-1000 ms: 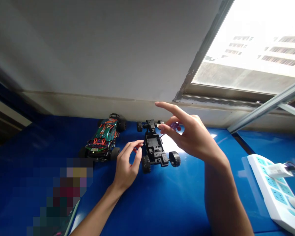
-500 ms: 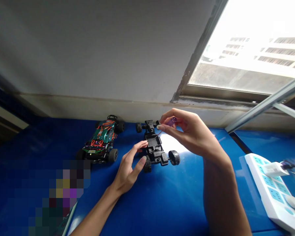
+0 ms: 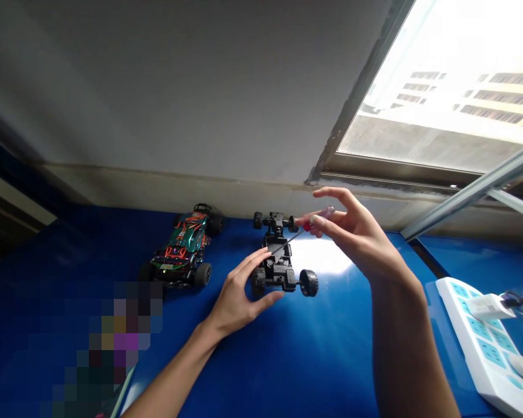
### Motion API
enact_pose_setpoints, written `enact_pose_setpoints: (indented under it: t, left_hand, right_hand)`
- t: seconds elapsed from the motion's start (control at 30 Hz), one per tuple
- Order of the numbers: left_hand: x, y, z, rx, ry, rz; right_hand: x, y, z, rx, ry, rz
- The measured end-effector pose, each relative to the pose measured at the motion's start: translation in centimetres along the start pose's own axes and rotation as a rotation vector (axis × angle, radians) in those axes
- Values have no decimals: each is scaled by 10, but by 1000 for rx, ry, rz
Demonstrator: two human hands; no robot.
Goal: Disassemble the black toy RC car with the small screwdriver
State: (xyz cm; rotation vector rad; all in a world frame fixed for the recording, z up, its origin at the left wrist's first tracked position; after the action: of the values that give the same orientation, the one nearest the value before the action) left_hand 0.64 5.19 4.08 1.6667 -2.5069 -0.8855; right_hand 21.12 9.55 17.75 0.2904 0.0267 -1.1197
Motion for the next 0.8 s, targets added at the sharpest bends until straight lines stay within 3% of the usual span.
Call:
enact_pose_setpoints:
  t: [0.1, 0.2, 0.27, 0.47, 0.8]
  left_hand:
    - [6, 4, -4, 2, -39, 5]
    - [15, 15, 3, -53, 11, -123]
    - [19, 18, 9, -202, 46, -184]
    - [12, 3, 23, -471, 23, -77]
    - [17, 17, 27, -581, 87, -159]
  right_hand:
    - [3, 3, -20, -190, 7, -108]
    - [8, 1, -40, -344, 12, -236]
    - [11, -3, -50, -414, 20, -269]
    - [17, -12, -69, -527, 79, -314]
    - [26, -21, -78, -508, 114, -344]
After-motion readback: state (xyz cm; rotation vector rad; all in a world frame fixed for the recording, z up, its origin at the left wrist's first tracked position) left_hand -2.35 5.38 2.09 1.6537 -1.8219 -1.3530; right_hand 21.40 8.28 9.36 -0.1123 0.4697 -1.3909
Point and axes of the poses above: each hand's wrist, its own x-axis away from the middle knuckle, its own y-axis out of the back of the hand, z = x × y, the point moved 6 cm from there along -x, towards the middle knuckle, and after that the axes turned 10 degrees about z, right-handed, at the moved point
